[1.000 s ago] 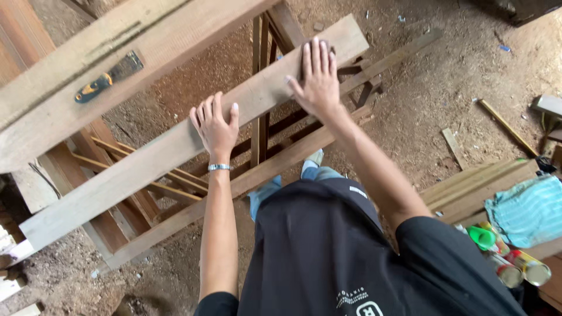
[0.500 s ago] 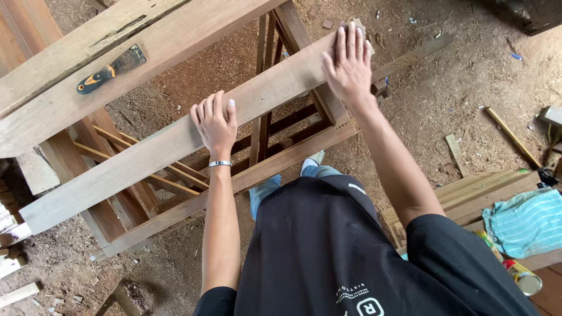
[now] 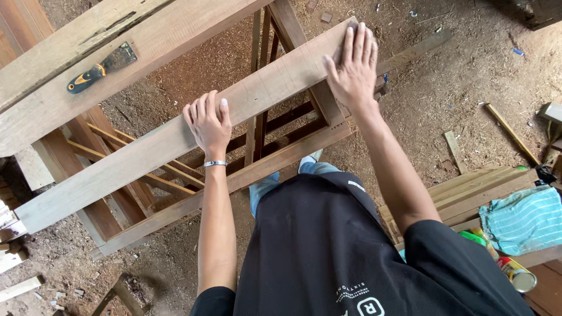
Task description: The person sands a long piece of wood using a piece of sandpaper, moving it back and forth along the surfaces and edges.
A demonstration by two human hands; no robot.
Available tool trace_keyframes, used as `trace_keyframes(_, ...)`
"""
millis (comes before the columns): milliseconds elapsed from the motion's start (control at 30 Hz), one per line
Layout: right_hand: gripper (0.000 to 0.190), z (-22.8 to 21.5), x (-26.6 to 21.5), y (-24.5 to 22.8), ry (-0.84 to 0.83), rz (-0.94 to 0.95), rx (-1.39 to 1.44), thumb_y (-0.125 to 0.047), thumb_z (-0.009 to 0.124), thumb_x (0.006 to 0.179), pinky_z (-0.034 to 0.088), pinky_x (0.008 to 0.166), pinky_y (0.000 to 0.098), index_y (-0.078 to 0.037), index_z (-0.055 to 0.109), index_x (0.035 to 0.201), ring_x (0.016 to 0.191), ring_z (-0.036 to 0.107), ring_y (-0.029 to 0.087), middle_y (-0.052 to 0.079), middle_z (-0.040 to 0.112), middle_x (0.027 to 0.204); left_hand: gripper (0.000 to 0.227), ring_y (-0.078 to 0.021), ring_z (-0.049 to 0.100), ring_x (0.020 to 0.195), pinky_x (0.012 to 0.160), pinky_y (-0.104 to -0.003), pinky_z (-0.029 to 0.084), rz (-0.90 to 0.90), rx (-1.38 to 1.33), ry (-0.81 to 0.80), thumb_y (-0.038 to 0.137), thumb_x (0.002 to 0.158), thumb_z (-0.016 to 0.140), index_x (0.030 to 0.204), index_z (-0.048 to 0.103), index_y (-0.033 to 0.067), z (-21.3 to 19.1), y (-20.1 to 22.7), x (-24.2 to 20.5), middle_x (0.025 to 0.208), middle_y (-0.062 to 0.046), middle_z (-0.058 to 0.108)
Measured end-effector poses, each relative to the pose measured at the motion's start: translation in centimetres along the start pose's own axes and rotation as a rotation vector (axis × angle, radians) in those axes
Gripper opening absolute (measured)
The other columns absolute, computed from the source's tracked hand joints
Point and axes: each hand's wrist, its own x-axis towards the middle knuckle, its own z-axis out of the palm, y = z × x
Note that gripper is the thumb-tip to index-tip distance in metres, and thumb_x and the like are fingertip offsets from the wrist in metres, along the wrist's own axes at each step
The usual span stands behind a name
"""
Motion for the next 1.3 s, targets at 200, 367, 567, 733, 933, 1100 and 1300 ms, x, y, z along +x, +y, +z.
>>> trace_keyframes(200, 0.091, 1.4, -2.6, -2.8, 0.01, -0.188, -0.015, -0.067, 0.022, 0.105, 0.0, 0.129, 0.0469, 0.002, 0.006, 0.162, 0.157, -0.001, 0.036, 0.022, -0.002, 0.169, 0.036, -0.026, 0.058, 0.118, 0.117, -0.049, 0.031, -0.003, -0.029, -0.011, 0.037, 0.11, 0.05, 0.125, 0.068, 0.0096, -0.2, 0.2, 0.2, 0.122, -0.008, 0.068)
trace_keyframes(367, 0.084, 0.6, -2.2, 1.3, 0.029, -0.19, 0.105, -0.061, 0.022, 0.108, 0.001, 0.133, 0.0449, -0.001, 0.008, 0.164, 0.161, 0.002, 0.032, 0.019, 0.001, 0.172, 0.035, -0.0255, 0.058, 0.117, 0.116, -0.049, 0.03, -0.007, 0.005, -0.007, 0.038, 0.108, 0.051, 0.123, 0.068, 0.0118, -0.2, 0.2, -0.2, 0.121, -0.007, 0.068)
trace_keyframes(567, 0.1, -0.2, -0.2, -1.7, 0.039, -0.09, -0.029, -0.073, 0.031, 0.106, 0.002, 0.13, 0.0477, 0.007, 0.006, 0.161, 0.158, 0.002, 0.039, 0.027, 0.002, 0.169, 0.035, -0.0253, 0.058, 0.118, 0.117, -0.05, 0.028, -0.018, -0.029, -0.027, 0.037, 0.109, 0.05, 0.123, 0.067, 0.011, 0.0, 0.0, 0.1, 0.122, -0.008, 0.068)
trace_keyframes(733, 0.104, 2.8, -5.3, -3.4, 0.043, -0.439, 0.033, -0.068, 0.05, 0.093, 0.006, 0.123, 0.0497, 0.007, 0.012, 0.153, 0.151, 0.012, 0.041, 0.028, 0.012, 0.161, 0.034, -0.0254, 0.058, 0.119, 0.117, -0.05, 0.028, -0.017, -0.043, -0.026, 0.036, 0.109, 0.051, 0.124, 0.067, 0.0108, -0.1, 0.0, 0.1, 0.123, -0.008, 0.068)
trace_keyframes(933, 0.064, 4.0, -3.7, 4.1, 0.236, -0.546, -0.034, -0.009, 0.058, 0.106, 0.016, 0.131, 0.0457, -0.005, 0.029, 0.163, 0.157, 0.026, 0.029, 0.016, 0.026, 0.169, 0.034, -0.026, 0.057, 0.119, 0.118, -0.05, 0.028, -0.024, -0.042, -0.029, 0.036, 0.108, 0.052, 0.125, 0.067, 0.01, -0.5, 0.4, 0.0, 0.123, -0.008, 0.068)
trace_keyframes(1100, 0.071, 7.1, -5.5, -0.6, 0.294, -0.445, -0.426, 0.001, 0.049, 0.097, 0.013, 0.132, 0.0426, -0.004, 0.024, 0.164, 0.157, 0.02, 0.027, 0.016, 0.025, 0.169, 0.036, -0.0264, 0.057, 0.12, 0.118, -0.051, 0.028, -0.028, -0.034, -0.009, 0.038, 0.108, 0.051, 0.125, 0.068, 0.0105, -0.6, 0.4, 0.0, 0.123, -0.008, 0.068)
trace_keyframes(1300, 0.071, 7.6, -7.5, -6.1, 0.199, -0.639, -0.149, 0.0, 0.052, 0.093, 0.009, 0.128, 0.0436, -0.006, 0.029, 0.16, 0.154, 0.023, 0.026, 0.016, 0.033, 0.166, 0.041, -0.0273, 0.057, 0.122, 0.119, -0.051, 0.027, -0.025, -0.059, -0.04, 0.042, 0.11, 0.048, 0.128, 0.067, 0.0093, -0.5, 0.1, -0.1, 0.125, -0.01, 0.067)
